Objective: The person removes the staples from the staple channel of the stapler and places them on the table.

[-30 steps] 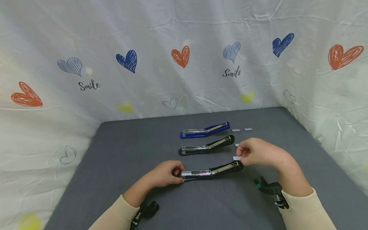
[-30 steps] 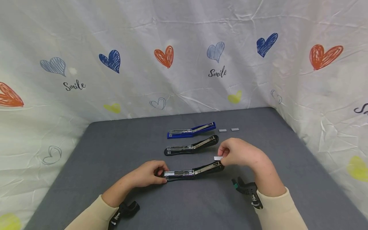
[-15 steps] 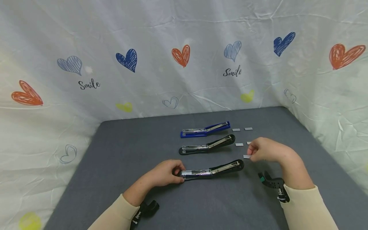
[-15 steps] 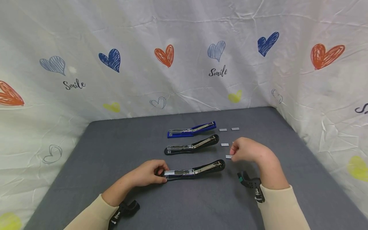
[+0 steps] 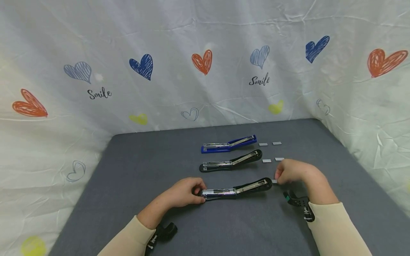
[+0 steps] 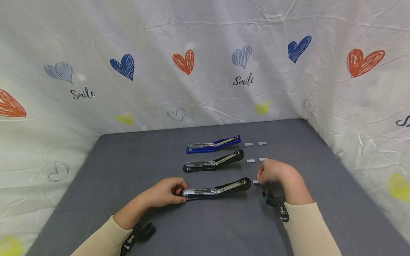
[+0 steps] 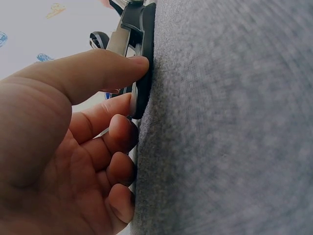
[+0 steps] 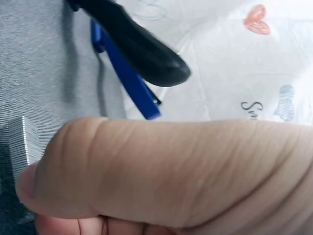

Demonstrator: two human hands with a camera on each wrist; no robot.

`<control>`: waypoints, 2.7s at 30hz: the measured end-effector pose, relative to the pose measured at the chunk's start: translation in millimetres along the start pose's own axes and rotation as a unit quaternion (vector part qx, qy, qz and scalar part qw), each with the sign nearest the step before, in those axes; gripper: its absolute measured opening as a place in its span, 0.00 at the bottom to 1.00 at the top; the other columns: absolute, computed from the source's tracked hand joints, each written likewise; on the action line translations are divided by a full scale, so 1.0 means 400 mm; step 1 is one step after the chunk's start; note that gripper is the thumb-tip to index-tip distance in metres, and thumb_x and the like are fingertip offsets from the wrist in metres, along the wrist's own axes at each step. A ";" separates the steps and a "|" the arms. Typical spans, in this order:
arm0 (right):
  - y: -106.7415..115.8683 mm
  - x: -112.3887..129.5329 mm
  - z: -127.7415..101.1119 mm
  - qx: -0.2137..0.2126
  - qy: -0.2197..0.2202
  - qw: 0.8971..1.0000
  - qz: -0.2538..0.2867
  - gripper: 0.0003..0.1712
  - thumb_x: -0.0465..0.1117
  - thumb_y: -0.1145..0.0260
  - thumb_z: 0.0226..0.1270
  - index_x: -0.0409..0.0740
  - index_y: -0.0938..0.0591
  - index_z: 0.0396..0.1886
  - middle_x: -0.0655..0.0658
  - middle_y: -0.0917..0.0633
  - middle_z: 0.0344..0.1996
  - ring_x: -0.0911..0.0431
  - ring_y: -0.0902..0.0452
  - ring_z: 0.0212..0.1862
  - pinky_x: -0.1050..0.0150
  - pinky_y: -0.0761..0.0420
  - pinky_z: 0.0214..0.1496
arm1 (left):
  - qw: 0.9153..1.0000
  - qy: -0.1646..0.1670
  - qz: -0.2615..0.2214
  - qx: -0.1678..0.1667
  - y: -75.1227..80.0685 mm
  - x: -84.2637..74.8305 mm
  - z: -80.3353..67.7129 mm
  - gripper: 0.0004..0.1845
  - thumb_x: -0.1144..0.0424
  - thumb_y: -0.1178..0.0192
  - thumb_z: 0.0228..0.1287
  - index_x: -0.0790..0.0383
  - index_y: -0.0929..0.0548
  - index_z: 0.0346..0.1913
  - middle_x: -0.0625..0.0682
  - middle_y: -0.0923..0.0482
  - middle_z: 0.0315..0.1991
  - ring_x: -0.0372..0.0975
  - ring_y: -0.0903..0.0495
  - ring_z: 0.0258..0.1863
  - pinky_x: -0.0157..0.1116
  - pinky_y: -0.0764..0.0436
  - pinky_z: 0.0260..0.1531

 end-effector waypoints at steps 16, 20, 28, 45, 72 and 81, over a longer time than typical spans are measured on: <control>-0.023 0.021 0.000 0.005 -0.009 0.999 -0.031 0.09 0.26 0.36 0.46 0.44 0.18 0.22 0.51 0.25 0.20 0.58 0.34 0.23 0.64 0.33 0.26 | 1.000 0.004 -0.004 -0.002 0.001 0.004 -0.002 0.12 0.59 0.24 0.60 0.49 0.15 0.43 0.44 0.29 0.27 0.35 0.32 0.27 0.36 0.34 0.31; -0.005 0.019 -0.012 -0.007 -0.017 1.000 -0.018 0.08 0.29 0.31 0.45 0.42 0.18 0.27 0.49 0.22 0.24 0.56 0.29 0.27 0.61 0.29 0.29 | 1.000 0.007 -0.006 0.001 0.000 0.005 -0.002 0.12 0.59 0.24 0.60 0.49 0.16 0.44 0.43 0.29 0.27 0.35 0.32 0.27 0.36 0.34 0.31; 0.049 0.053 -0.044 -0.065 0.033 0.997 0.004 0.04 0.37 0.34 0.63 0.42 0.18 0.30 0.50 0.25 0.25 0.55 0.34 0.28 0.58 0.33 0.30 | 1.000 0.009 -0.002 -0.001 0.000 0.005 -0.001 0.12 0.59 0.24 0.60 0.49 0.15 0.44 0.43 0.30 0.27 0.35 0.32 0.27 0.36 0.34 0.31; 0.052 0.193 -0.061 -0.189 0.098 0.976 -0.038 0.11 0.48 0.32 0.71 0.45 0.15 0.42 0.52 0.19 0.32 0.56 0.26 0.35 0.55 0.26 0.40 | 1.000 -0.001 0.000 -0.004 0.001 0.002 -0.002 0.12 0.58 0.24 0.60 0.50 0.15 0.45 0.44 0.29 0.27 0.35 0.32 0.27 0.38 0.33 0.32; -0.203 0.386 0.001 -0.158 0.270 0.946 -0.090 0.08 0.40 0.27 0.67 0.48 0.08 0.44 0.58 0.21 0.32 0.64 0.30 0.30 0.65 0.27 0.33 | 1.000 0.002 -0.001 -0.002 0.001 0.012 0.002 0.12 0.58 0.24 0.60 0.48 0.15 0.43 0.44 0.29 0.27 0.35 0.32 0.26 0.35 0.34 0.30; -0.243 0.400 0.005 -0.175 0.292 0.934 -0.113 0.08 0.40 0.25 0.65 0.49 0.07 0.43 0.57 0.27 0.30 0.63 0.35 0.31 0.67 0.31 0.32 | 1.000 -0.001 -0.004 -0.002 0.000 0.009 0.004 0.11 0.58 0.24 0.60 0.49 0.15 0.43 0.43 0.29 0.26 0.34 0.32 0.26 0.35 0.34 0.30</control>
Point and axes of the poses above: each hand's wrist, its own z-axis towards the middle knuckle, its own y-axis out of the back of the hand, x = y × z, the point moved 7 cm from there along z, towards the middle knuckle
